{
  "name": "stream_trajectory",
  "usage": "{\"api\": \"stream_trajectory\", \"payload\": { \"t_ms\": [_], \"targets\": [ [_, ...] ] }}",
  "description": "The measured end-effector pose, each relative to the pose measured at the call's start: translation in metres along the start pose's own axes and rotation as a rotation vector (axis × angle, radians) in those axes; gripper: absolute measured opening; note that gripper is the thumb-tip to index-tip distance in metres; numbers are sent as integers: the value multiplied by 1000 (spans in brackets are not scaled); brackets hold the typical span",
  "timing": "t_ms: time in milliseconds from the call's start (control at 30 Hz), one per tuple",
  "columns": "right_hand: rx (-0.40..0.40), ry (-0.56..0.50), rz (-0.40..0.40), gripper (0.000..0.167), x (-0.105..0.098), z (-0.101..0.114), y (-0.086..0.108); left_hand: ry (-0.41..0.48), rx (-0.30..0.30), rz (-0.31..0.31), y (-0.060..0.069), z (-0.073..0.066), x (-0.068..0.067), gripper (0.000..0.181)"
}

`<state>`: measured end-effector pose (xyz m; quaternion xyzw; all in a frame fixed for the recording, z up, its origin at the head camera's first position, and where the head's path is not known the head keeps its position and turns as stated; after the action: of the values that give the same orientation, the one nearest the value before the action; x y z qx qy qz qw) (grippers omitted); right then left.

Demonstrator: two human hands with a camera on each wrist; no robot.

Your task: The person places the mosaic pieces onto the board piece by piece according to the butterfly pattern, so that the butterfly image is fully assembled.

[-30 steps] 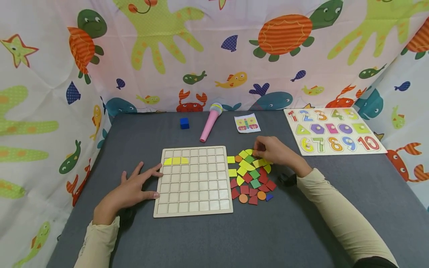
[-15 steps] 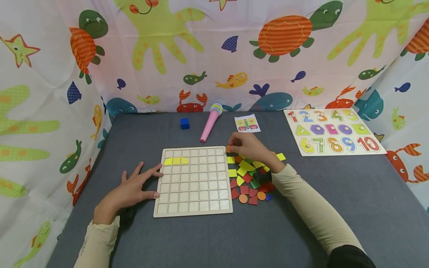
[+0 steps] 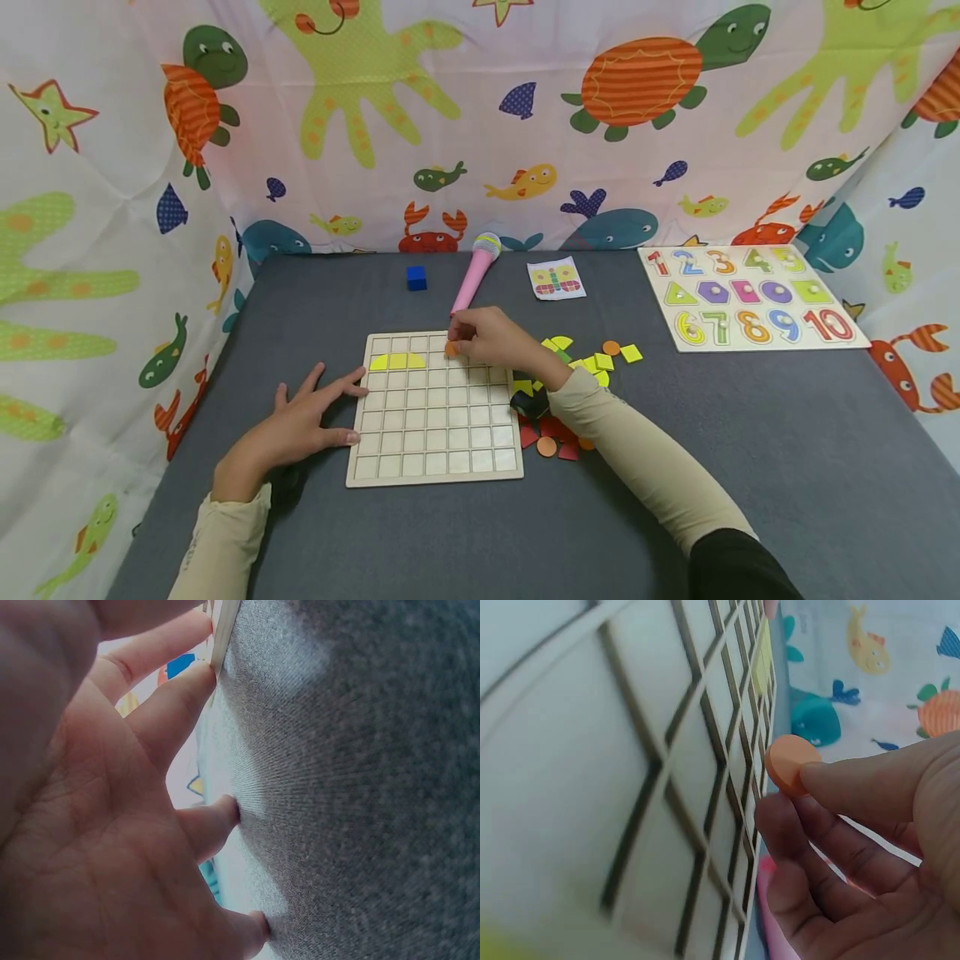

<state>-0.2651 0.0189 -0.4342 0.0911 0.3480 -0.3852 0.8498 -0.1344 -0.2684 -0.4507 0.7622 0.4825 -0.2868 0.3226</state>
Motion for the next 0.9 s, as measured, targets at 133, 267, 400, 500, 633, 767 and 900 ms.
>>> {"api": "stream_trajectory", "payload": {
  "t_ms": [133, 267, 400, 500, 633, 767, 900],
  "targets": [
    [7, 7, 34, 4, 10, 5, -8, 0, -6, 1, -1, 0, 0, 94],
    [11, 18, 62, 4, 18, 9, -11, 1, -4, 4, -1, 0, 0, 94],
    [16, 68, 70, 4, 23, 12, -15, -1, -4, 4, -1, 0, 0, 94],
    [3, 148, 65, 4, 25, 13, -16, -3, -4, 3, -1, -1, -1, 94],
    [-55, 277, 48, 5, 26, 19, -17, 3, 3, 4, 0, -1, -2, 94],
    [-73, 290, 57, 4, 26, 21, -15, 12, 7, 6, 0, 0, -2, 95],
    [-39, 254, 61, 4, 19, 16, -5, 13, 3, 13, 0, 0, -1, 95]
  ]
}}
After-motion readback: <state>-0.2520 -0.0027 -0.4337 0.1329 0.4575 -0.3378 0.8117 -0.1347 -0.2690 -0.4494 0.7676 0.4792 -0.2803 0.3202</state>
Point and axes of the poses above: each hand's wrist, its own y-axis away from the middle knuckle, its own x-axis out of the palm, z = x × y, the point moved 4 cm from there along -y, towards the middle knuckle, and after that the axes turned 1 degree about -z, right-handed, at the moved point
